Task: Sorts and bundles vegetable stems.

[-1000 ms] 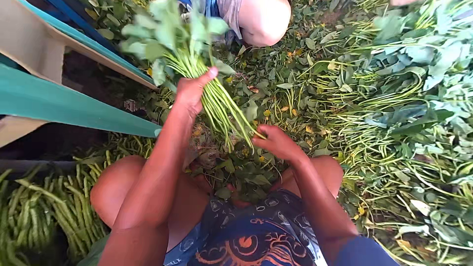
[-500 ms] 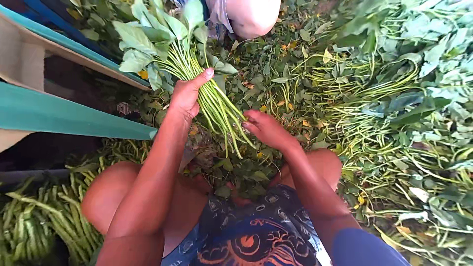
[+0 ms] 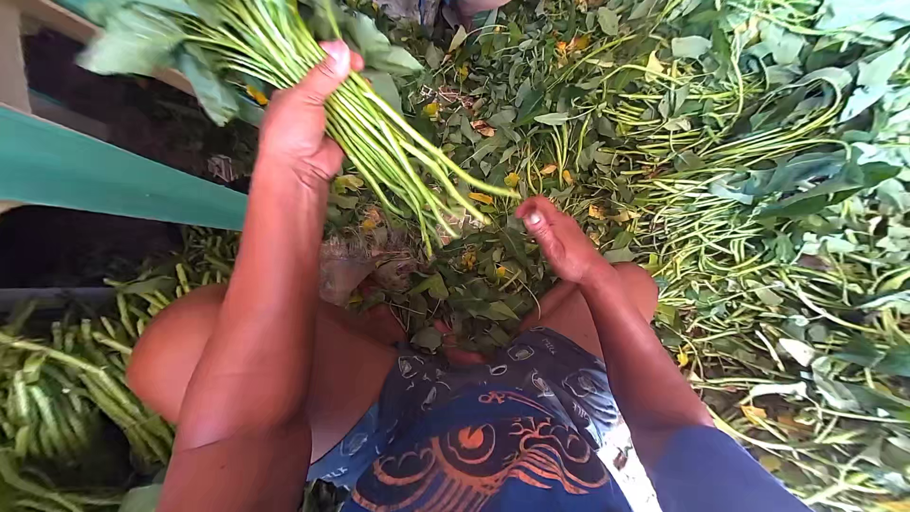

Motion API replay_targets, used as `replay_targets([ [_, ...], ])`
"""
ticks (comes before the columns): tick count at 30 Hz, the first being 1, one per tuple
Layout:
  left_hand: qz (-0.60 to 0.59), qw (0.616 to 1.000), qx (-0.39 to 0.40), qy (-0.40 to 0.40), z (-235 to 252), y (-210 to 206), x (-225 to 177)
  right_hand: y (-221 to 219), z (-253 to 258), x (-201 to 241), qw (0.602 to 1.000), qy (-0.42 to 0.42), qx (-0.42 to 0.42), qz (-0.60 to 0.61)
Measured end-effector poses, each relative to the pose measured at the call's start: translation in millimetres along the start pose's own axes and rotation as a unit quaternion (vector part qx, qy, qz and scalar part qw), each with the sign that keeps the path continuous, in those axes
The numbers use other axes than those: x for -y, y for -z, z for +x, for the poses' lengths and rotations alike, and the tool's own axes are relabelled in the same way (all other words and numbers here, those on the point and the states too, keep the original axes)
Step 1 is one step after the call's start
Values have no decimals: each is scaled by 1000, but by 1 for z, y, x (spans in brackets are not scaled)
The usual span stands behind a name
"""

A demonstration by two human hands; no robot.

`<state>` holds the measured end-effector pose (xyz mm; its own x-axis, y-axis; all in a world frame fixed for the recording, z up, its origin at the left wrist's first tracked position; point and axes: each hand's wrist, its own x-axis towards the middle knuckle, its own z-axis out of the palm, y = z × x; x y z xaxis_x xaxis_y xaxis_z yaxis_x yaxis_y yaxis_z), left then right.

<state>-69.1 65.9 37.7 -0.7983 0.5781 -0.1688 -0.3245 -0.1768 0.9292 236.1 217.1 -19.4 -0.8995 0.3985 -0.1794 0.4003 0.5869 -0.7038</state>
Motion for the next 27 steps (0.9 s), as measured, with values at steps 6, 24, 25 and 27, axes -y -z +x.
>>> replay_targets([
  [6, -43, 993, -42, -104, -2, 19, -45, -88, 13, -152, 910, -392, 130, -45],
  [24, 43, 802, -235, -548, -61, 47, -126, -75, 8, -73, 904, -384, 101, 156],
  [25, 53, 780, -268, -563, -63, 50, -124, -66, 14, -57, 898, -393, 89, 176],
  [27, 79, 745, -347, -564, -60, 66, -116, -56, 38, -20, 886, -404, 44, 223],
])
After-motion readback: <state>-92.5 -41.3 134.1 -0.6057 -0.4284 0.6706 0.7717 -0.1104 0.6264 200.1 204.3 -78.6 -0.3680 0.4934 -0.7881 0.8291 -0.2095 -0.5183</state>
